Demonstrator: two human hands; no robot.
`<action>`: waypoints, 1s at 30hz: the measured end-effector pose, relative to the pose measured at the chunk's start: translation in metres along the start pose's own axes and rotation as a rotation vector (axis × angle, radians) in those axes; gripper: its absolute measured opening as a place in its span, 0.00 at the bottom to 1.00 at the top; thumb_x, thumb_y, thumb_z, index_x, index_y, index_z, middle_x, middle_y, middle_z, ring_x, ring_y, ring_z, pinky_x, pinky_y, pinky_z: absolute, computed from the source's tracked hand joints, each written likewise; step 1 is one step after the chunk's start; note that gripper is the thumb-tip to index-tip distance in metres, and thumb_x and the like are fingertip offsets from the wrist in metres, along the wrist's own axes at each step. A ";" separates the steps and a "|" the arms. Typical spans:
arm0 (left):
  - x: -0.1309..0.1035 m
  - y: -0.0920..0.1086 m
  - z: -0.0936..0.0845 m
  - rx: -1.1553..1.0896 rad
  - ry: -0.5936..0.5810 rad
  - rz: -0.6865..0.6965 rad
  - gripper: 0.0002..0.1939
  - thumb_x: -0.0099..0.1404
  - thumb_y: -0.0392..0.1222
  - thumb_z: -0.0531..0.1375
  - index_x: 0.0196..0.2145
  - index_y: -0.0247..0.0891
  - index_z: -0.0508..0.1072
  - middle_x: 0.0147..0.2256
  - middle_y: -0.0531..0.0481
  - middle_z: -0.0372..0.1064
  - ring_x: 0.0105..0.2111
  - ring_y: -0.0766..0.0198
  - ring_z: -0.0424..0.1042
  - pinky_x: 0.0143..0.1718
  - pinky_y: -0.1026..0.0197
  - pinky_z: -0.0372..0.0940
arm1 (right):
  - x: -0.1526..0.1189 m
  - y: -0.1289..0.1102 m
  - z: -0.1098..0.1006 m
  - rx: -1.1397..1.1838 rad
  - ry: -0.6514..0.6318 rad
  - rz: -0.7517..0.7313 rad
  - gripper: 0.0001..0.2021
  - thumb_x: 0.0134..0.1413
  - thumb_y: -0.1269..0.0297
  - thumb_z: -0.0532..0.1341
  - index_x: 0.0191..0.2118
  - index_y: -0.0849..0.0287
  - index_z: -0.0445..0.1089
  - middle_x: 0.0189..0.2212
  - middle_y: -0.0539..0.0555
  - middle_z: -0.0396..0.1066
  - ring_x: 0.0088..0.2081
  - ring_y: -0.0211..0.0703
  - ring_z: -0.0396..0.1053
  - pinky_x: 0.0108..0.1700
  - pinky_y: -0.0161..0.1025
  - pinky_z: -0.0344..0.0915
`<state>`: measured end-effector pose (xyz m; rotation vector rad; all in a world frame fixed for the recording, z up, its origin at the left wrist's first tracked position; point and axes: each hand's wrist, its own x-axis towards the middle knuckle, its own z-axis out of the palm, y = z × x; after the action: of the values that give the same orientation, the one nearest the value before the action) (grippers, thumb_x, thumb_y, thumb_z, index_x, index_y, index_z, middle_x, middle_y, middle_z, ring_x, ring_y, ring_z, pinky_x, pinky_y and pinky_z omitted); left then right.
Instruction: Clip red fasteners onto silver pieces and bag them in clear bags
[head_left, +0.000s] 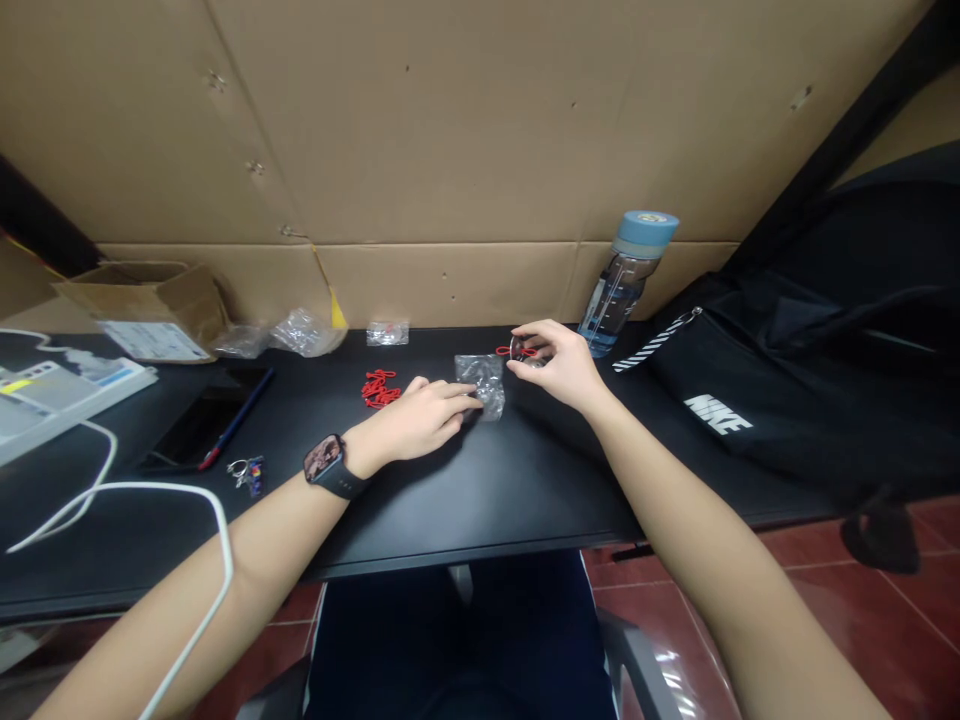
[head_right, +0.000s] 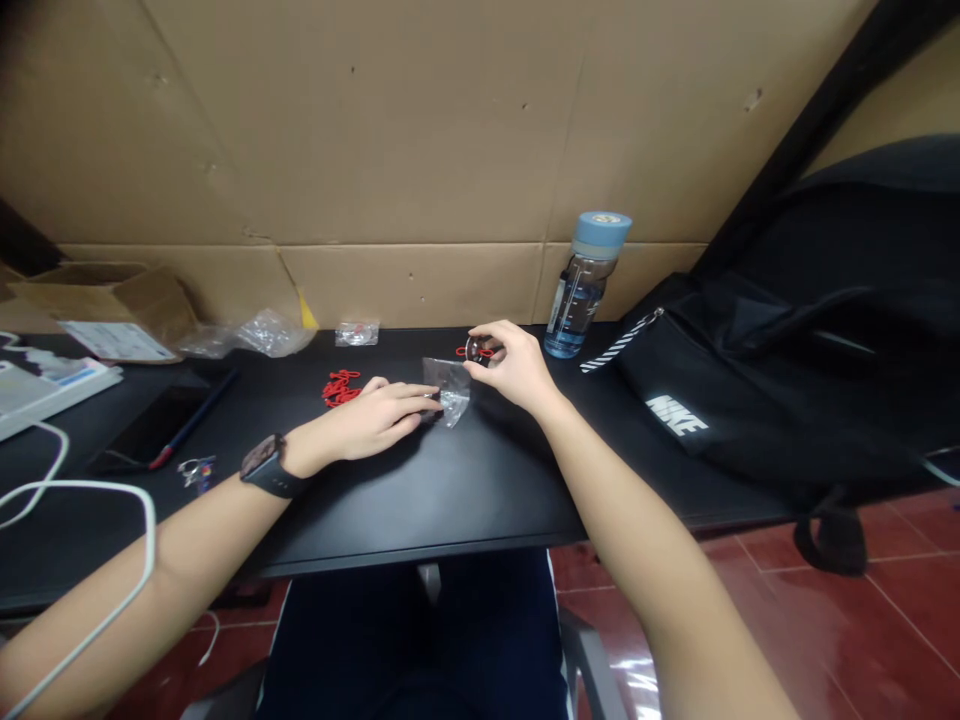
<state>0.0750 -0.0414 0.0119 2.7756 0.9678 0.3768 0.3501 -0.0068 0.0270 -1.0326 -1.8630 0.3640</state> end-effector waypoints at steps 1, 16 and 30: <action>0.000 0.000 0.002 0.029 0.017 0.000 0.22 0.77 0.40 0.50 0.60 0.50 0.75 0.65 0.45 0.67 0.61 0.54 0.70 0.56 0.50 0.57 | 0.000 0.000 0.000 0.000 0.001 -0.002 0.20 0.47 0.61 0.74 0.48 0.57 0.78 0.44 0.57 0.77 0.41 0.49 0.78 0.40 0.44 0.79; 0.000 0.001 0.005 0.043 0.036 0.016 0.19 0.77 0.48 0.54 0.61 0.50 0.73 0.60 0.45 0.71 0.57 0.54 0.71 0.58 0.49 0.54 | -0.005 -0.010 0.005 -0.068 -0.241 -0.080 0.18 0.49 0.65 0.72 0.48 0.54 0.79 0.44 0.54 0.79 0.39 0.46 0.76 0.40 0.42 0.74; -0.002 0.006 0.014 0.145 -0.006 0.015 0.22 0.78 0.54 0.53 0.65 0.56 0.70 0.70 0.40 0.57 0.67 0.43 0.62 0.61 0.42 0.58 | -0.008 -0.019 0.002 -0.354 -0.573 -0.097 0.08 0.50 0.69 0.70 0.39 0.57 0.80 0.35 0.53 0.81 0.37 0.46 0.77 0.43 0.39 0.68</action>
<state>0.0814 -0.0484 -0.0005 2.9130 1.0111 0.3119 0.3404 -0.0241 0.0331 -1.1433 -2.5519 0.2971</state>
